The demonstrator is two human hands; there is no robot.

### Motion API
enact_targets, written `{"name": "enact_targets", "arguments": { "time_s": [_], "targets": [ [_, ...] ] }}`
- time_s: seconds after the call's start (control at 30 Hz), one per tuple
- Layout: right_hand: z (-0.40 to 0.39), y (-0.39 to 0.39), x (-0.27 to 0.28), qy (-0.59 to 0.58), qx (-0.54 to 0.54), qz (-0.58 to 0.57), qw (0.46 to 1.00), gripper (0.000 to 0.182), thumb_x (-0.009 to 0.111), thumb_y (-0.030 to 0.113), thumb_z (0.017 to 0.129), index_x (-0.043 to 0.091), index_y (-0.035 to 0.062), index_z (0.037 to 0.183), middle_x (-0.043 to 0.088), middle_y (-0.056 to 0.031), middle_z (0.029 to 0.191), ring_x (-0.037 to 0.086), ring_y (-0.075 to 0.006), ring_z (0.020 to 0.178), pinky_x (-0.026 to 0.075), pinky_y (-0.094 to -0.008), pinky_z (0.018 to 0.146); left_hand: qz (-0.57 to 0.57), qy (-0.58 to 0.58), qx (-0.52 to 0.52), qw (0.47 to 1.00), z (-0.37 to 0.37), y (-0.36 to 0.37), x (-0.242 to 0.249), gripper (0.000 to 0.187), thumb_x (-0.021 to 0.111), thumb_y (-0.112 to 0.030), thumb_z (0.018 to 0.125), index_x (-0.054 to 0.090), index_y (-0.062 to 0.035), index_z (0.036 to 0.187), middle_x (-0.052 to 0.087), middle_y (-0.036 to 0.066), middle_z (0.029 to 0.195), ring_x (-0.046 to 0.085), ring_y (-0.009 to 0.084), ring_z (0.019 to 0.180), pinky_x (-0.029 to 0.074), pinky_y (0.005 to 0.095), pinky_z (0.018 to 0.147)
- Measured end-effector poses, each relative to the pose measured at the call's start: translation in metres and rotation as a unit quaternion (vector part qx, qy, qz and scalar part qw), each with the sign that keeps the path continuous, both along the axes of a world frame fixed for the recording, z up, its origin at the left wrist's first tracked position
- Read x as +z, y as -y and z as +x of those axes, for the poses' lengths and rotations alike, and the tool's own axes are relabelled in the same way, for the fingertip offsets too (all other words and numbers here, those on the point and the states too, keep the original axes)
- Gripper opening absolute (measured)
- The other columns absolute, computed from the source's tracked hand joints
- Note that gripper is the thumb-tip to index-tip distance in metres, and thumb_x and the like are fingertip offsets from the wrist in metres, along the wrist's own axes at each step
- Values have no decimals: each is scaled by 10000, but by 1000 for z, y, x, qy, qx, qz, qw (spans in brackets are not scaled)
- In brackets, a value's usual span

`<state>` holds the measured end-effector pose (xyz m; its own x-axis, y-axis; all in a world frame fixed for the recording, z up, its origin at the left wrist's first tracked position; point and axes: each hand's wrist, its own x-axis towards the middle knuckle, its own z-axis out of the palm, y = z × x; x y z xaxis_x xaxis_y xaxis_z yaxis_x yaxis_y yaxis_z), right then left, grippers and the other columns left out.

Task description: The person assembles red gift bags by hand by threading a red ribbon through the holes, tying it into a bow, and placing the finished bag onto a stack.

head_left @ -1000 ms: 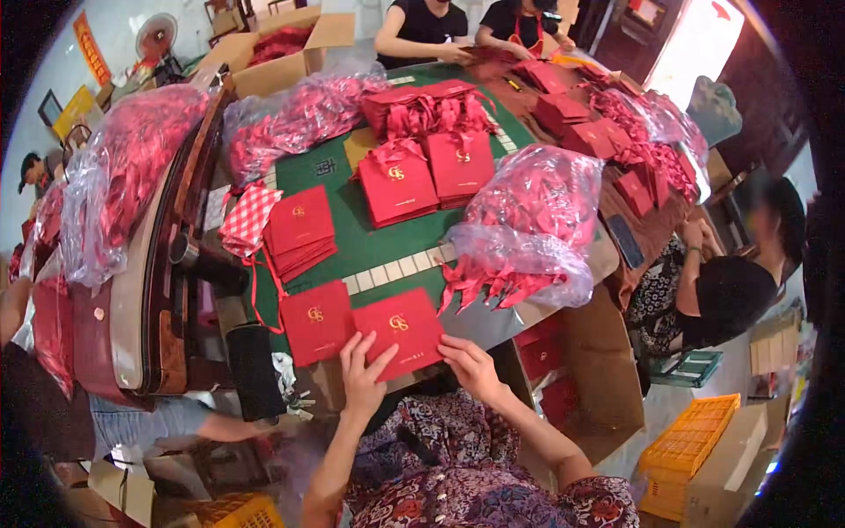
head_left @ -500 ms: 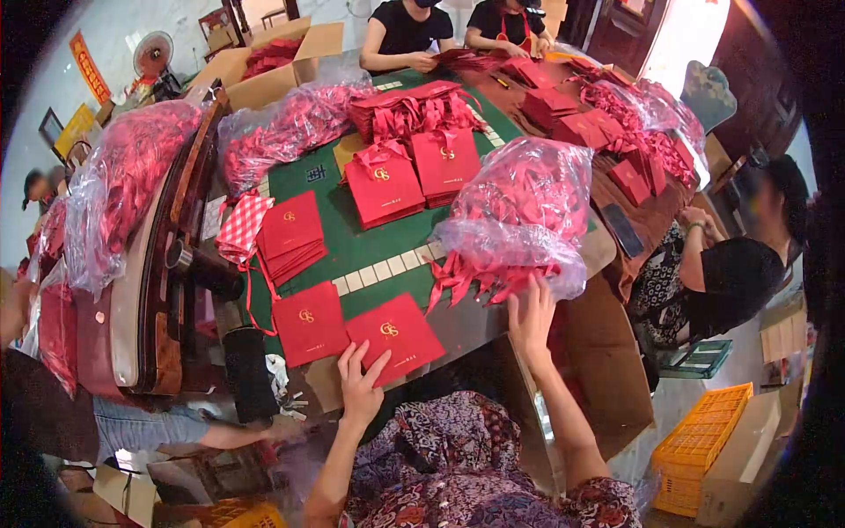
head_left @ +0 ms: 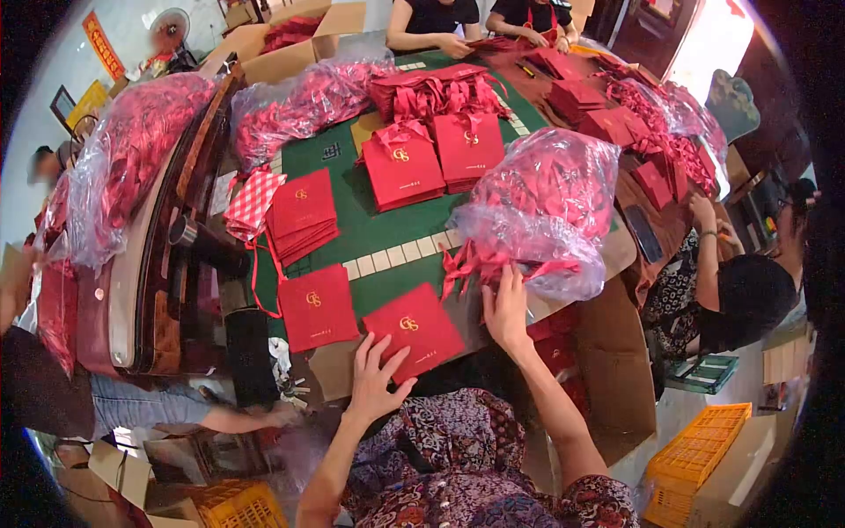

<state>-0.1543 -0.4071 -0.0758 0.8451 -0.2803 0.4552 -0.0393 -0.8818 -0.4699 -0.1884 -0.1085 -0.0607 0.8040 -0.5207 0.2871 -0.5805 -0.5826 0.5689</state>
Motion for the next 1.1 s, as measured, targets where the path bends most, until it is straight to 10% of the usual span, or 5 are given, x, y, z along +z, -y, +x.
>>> {"name": "enact_targets", "arguments": {
  "time_s": [0.43,0.57,0.67,0.77,1.1],
  "targets": [
    [-29,-4,5,46,32,47,997,471,605,-18,906,518,50,1364,431,-248,1419,413,-431,1342,350,-488,1124,-199,-4,74,977,21,-11,15,469,732,-199,859,630,-97,1305,589,149,1351,477,370,1332,362,482,1121],
    [-35,-7,-8,80,8,-22,997,367,618,4,933,579,52,1295,469,-233,1392,440,-405,1317,384,-468,1095,-801,-197,-90,557,61,-42,106,318,546,-250,1007,629,-77,1260,565,151,1404,474,304,1352,303,480,1187],
    [-37,-1,-20,83,47,14,995,212,626,-6,923,656,47,1126,588,-179,1195,553,-375,1136,423,-477,1020,-925,-237,-183,232,58,-72,198,167,604,-76,931,670,-46,1082,621,87,1121,548,223,1113,450,401,1017],
    [-40,-1,-9,32,90,-10,995,220,612,-33,889,665,45,1087,612,-143,1160,561,-362,1124,440,-456,980,-931,-230,-272,86,46,-103,236,114,597,-67,886,645,-12,973,639,107,963,625,252,882,510,428,844],
    [-39,-1,-12,22,77,-6,997,231,595,-20,939,666,45,1149,601,-146,1187,571,-324,1108,459,-416,962,-770,-204,-578,176,-21,-112,303,146,671,-183,886,637,-78,790,618,67,791,614,202,770,537,390,762]
  ]
}}
